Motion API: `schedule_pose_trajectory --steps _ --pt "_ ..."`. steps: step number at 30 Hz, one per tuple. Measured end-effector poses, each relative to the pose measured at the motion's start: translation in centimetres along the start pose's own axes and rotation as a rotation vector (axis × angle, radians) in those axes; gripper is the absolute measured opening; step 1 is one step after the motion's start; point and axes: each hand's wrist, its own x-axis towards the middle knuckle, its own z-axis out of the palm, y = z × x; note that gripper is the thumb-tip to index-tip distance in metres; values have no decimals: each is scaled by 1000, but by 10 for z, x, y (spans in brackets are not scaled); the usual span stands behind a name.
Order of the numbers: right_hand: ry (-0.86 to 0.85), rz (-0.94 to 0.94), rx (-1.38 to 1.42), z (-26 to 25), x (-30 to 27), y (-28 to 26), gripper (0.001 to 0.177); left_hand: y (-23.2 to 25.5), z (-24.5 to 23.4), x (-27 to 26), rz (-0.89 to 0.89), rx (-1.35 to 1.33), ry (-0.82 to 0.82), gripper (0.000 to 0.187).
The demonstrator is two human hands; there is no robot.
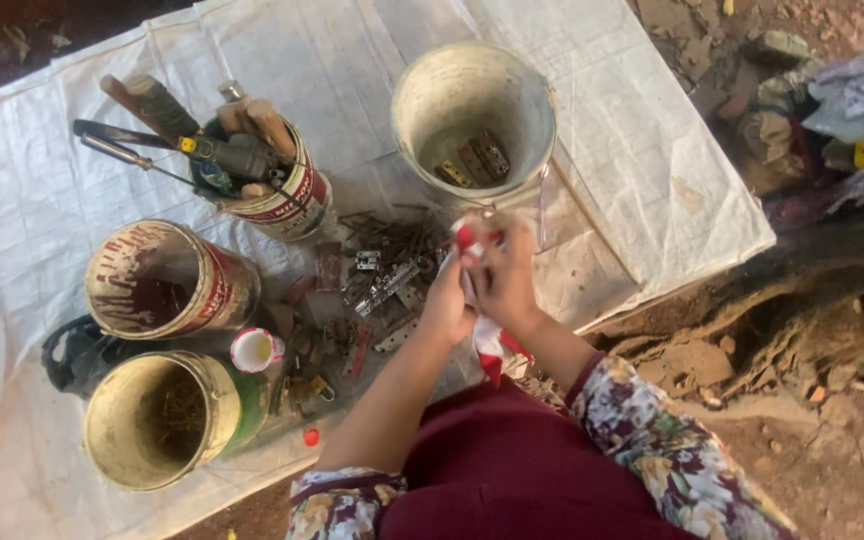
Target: The person cleans metal door hinges with a cloth and water.
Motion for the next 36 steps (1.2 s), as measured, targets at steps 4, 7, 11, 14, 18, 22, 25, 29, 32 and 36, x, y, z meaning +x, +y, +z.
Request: schedule_pose_trajectory --steps 4,7,11,14,18,22,25,29,32,36 --pt "-233 -76 110 8 -36 22 34 36 65 -30 -63 102 302 42" --pt "-353 -185 160 8 -31 25 62 23 21 -18 -100 43 288 48" --pt "-141 128 116 7 12 3 57 15 -2 0 34 87 85 36" --pt "-90 103 129 7 -1 -24 49 52 65 -27 6 70 153 38" --pt "-182 27 92 7 3 -19 39 64 105 -39 83 82 206 33" --pt "12 265 77 12 29 -11 40 33 10 -4 89 -363 -735 43" --pt "67 192 58 3 25 -25 52 78 143 -50 242 248 41 44" --pt "-130 74 180 -2 -9 -22 53 79 97 -34 260 253 136 33" --pt "-100 63 173 7 -6 5 47 66 71 -26 339 352 112 26" --pt "46 209 66 -10 37 -26 45 59 89 -33 489 609 156 21"
